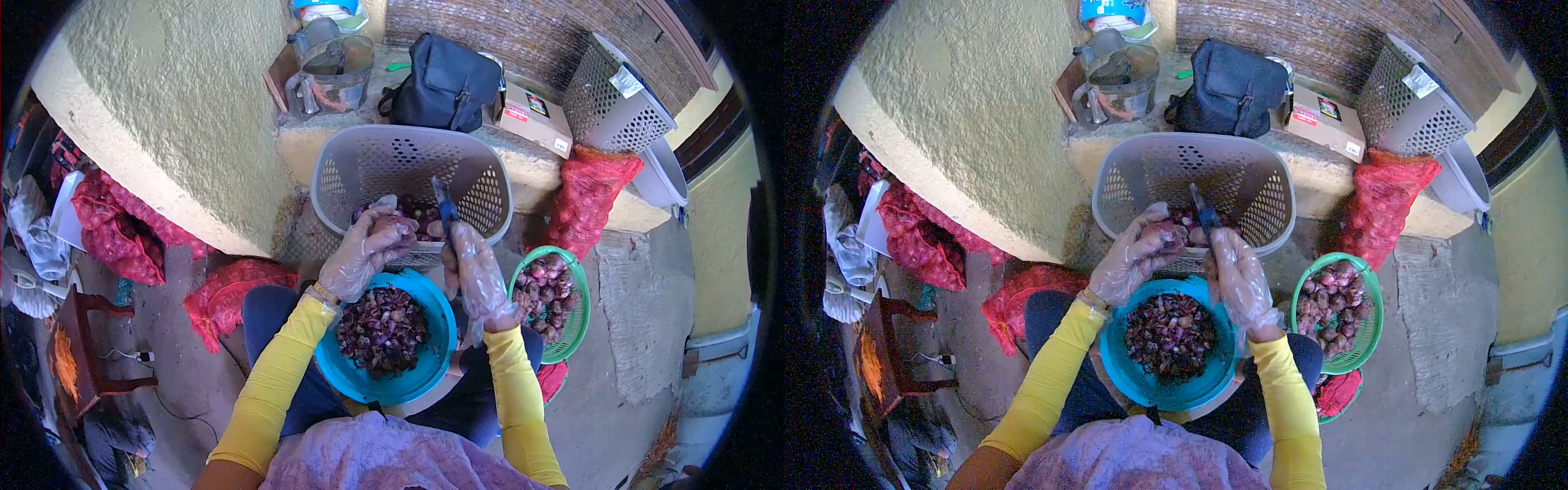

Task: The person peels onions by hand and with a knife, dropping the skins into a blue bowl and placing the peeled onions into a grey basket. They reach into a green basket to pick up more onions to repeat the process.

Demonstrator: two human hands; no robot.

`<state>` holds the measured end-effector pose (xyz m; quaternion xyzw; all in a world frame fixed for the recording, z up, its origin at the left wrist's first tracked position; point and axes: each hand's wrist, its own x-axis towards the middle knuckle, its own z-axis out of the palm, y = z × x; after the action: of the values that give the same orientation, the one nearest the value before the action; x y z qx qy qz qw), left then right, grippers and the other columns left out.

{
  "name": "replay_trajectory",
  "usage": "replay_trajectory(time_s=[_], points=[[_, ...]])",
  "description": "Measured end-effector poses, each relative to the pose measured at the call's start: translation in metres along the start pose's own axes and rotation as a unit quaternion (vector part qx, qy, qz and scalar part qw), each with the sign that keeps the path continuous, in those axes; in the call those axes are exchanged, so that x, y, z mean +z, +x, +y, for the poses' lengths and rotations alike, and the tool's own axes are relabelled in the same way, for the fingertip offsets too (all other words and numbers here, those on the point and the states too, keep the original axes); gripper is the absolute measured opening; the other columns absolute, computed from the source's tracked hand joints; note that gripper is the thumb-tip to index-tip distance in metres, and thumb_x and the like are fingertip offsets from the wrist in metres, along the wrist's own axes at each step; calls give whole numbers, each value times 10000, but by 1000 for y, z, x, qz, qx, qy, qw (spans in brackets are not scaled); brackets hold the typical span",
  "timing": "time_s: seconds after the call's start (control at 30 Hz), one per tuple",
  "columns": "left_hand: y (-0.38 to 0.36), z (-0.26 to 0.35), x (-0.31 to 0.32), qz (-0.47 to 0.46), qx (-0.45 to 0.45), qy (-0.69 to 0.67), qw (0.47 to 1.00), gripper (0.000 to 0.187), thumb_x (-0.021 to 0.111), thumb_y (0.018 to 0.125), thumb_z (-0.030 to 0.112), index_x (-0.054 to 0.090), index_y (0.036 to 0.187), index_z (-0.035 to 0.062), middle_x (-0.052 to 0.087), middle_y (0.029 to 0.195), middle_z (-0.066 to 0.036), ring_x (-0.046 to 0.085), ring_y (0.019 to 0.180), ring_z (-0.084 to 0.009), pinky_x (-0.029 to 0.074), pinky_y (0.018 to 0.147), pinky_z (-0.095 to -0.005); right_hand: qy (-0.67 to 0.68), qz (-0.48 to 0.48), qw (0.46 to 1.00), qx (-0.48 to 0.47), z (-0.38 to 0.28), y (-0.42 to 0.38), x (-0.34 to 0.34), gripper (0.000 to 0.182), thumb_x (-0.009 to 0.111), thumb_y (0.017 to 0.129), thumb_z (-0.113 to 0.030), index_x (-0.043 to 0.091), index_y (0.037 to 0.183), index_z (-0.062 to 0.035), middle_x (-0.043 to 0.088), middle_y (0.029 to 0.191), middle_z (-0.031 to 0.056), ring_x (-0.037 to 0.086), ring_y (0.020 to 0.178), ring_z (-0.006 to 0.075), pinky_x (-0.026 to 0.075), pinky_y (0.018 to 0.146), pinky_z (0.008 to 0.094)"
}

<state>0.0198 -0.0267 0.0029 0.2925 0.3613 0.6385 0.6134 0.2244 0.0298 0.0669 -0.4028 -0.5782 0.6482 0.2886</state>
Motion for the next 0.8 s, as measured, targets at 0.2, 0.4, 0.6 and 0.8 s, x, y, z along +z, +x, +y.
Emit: replay_trajectory(time_s=[0.2,0.4,0.6,0.8], points=[[8,-10,-17,-10,-57,-130,990,461,607,1065,351,565,1413,50,693,1283,-107,690,1122,-230,579,968,-393,48,0,998,-33,28,18,2,265,492,1135,-306,649,1149,-92,486,735,-66,408,582,32,339,508,216],[9,-9,-8,40,-61,-180,981,501,568,1076,436,592,1391,47,722,1227,-104,701,1052,-202,600,901,-365,64,-22,996,-50,32,12,-1,244,488,1133,-246,585,1258,-60,528,832,-53,443,649,44,393,548,225],[29,3,-8,-8,-70,-148,987,512,532,1093,424,576,1399,15,710,1223,-158,691,1107,-264,587,973,-432,58,-25,996,-55,43,13,-2,270,483,1130,-199,546,1353,-59,560,892,-40,479,672,46,427,581,218],[40,-13,-13,-41,-39,-304,951,547,447,1121,431,512,1438,-10,678,1268,-225,648,1202,-355,497,1134,-491,50,-31,996,-65,33,20,-6,282,455,1133,-185,533,1375,-64,578,928,-26,498,713,53,453,651,220]])
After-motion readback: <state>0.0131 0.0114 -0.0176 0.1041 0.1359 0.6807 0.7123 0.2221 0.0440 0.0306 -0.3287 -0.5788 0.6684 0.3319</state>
